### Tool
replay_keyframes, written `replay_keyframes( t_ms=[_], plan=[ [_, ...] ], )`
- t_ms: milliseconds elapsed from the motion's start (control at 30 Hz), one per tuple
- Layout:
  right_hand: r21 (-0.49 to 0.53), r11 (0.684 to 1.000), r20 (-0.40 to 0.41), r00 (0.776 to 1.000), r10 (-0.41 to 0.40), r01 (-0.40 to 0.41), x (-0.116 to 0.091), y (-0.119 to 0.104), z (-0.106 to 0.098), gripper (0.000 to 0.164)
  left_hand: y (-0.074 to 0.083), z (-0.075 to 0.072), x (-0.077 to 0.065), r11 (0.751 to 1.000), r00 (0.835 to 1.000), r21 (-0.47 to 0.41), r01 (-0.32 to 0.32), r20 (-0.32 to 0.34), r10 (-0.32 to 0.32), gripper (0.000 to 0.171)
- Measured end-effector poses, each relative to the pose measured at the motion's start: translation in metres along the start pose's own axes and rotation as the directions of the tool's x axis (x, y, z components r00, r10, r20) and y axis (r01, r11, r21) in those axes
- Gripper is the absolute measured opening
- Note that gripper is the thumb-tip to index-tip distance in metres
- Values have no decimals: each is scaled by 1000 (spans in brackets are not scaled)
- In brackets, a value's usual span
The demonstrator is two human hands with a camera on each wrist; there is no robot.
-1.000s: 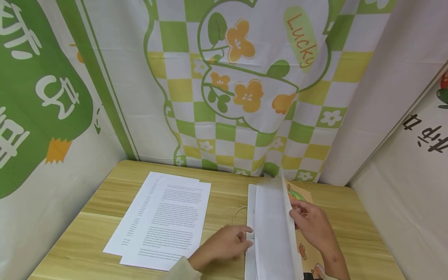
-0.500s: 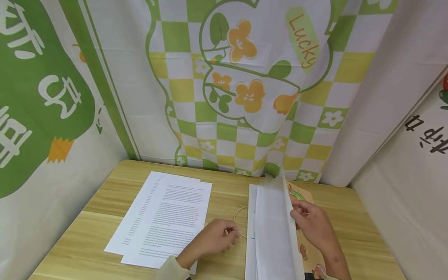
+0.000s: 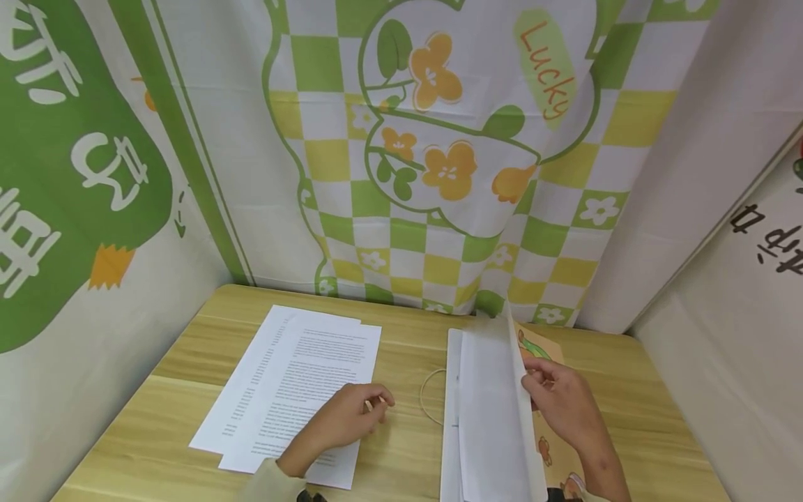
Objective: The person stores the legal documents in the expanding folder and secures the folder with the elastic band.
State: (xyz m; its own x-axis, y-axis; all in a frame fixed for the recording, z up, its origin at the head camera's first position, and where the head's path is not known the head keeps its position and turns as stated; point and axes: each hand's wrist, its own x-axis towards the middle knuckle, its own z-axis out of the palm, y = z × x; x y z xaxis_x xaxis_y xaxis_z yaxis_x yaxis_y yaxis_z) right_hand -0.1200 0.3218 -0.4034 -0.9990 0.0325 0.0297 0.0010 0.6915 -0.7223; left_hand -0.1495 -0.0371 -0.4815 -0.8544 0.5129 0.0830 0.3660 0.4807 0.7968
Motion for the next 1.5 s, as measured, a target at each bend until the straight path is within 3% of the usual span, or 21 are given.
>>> replay_keyframes(
  t_ms=[167,467,600,767,967,1333,1500],
  plan=[
    [18,1000,-2,1000,-2,2,0,2,1,42,-7,-22,-13,989,998,146,32,-50,-25,18],
    [27,1000,-4,1000,0,0,0,1,1,42,-18,-61,-38,920,977,366,143,-201,-72,27],
    [29,1000,-4,1000,-2,2,1,-1,0,41,-28,-70,-50,889,961,415,195,-261,-89,46],
    [37,999,-9,1000,-12,12,2,1,0,41,-34,-82,-57,852,926,399,339,-302,-227,74],
    [41,999,4,1000,1,-1,1,5,1,42,-41,-85,-64,805,888,401,437,-334,-315,91],
    [63,998,5,1000,13,-14,-1,6,3,41,-54,-82,-80,750,873,455,480,-332,-357,115],
    [66,998,4,1000,14,-14,1,4,2,42,-56,-82,-78,746,869,452,489,-327,-371,118]
  ],
)
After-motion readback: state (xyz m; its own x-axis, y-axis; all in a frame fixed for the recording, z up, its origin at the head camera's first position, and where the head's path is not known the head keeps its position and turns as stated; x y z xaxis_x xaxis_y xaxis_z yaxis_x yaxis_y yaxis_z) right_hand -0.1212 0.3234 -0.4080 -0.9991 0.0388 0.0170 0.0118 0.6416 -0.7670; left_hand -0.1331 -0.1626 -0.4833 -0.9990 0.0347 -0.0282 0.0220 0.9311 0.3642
